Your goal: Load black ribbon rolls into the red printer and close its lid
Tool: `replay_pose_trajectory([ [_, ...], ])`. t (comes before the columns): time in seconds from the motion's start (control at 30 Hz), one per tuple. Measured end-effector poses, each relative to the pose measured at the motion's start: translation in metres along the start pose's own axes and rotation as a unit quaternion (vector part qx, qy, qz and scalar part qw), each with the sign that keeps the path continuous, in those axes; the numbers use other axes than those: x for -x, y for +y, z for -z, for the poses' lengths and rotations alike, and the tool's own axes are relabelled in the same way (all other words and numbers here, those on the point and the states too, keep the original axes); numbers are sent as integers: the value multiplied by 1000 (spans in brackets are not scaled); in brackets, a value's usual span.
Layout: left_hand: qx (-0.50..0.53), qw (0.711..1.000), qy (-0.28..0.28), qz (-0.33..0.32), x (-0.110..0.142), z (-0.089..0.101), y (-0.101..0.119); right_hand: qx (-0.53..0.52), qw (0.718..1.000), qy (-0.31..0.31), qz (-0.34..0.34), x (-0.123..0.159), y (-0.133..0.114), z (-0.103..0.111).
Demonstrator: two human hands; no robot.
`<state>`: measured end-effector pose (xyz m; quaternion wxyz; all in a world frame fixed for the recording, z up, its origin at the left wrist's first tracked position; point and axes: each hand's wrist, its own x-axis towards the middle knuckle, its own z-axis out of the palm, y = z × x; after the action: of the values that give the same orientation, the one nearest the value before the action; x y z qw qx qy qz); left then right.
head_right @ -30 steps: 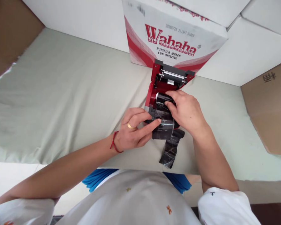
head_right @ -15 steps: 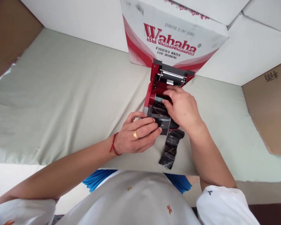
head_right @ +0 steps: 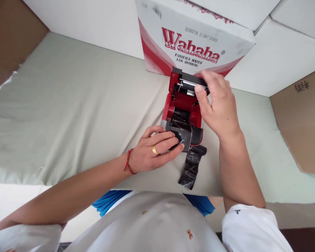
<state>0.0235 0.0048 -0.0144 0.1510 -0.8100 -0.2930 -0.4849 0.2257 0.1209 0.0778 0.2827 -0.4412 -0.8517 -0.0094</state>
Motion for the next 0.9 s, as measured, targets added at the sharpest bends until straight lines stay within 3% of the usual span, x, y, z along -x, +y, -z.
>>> replay_pose_trajectory([
  [0.2,31,999,-3,11,6,-1,-1,-7,1000,23,8,39,-21,6],
  [0.4,49,998,4,30,14,-5,-2,-5,998,-35,58,79,-28,5],
  [0.77,38,999,4,18,9,-2,-4,42,993,-90,64,76,-39,10],
  [0.9,45,999,-8,23,10,-3,-5,26,995,-80,52,77,-35,7],
])
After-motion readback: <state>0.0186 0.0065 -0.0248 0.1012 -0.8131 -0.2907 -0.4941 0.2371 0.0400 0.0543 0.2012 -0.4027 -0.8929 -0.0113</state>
